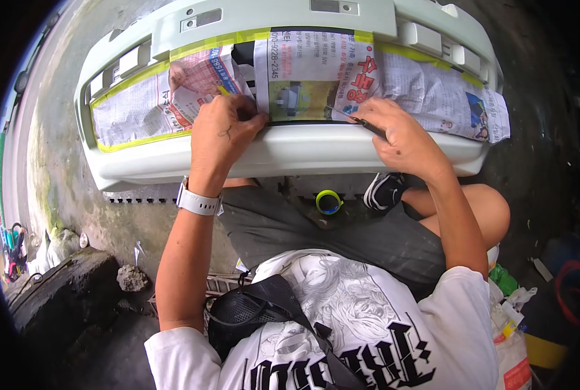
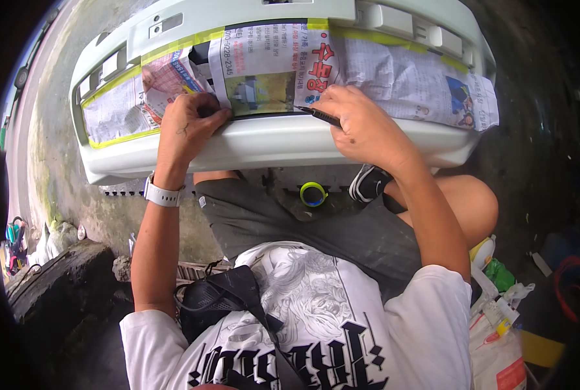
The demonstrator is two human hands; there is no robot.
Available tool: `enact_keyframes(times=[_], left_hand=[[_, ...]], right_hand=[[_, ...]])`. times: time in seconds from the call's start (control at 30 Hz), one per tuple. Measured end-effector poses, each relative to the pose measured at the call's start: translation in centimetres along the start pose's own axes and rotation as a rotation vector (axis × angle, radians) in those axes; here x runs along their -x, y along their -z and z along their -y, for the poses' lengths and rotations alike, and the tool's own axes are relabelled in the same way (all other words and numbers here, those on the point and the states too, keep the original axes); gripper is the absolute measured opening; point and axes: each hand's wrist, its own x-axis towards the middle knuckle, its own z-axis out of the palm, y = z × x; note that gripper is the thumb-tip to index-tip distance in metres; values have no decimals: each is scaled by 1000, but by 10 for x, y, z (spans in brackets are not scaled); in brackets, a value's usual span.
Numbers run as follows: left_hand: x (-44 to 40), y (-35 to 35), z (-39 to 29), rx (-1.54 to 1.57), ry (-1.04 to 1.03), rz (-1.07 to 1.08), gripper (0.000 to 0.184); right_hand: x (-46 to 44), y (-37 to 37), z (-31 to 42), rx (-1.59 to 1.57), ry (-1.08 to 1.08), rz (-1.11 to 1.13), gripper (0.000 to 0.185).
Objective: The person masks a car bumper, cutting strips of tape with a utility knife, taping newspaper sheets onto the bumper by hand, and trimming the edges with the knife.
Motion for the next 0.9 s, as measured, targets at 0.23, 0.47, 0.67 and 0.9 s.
enact_keyframes(times=[0.23, 0.47, 0.67, 0.9], left_hand=[[26, -11, -16, -77, -763, -23, 40], [27, -22, -29, -216, -733, 102, 68], [26, -22, -26, -205, -712, 135, 84], [25, -23, -26, -199, -664, 167, 93]], right_hand=[[1, 2, 0, 3, -20, 37, 47], [2, -2, -2, 6, 37, -40, 42], [1, 0, 0, 11, 13, 1, 47], [-4, -6, 16, -102, 25, 33, 72]])
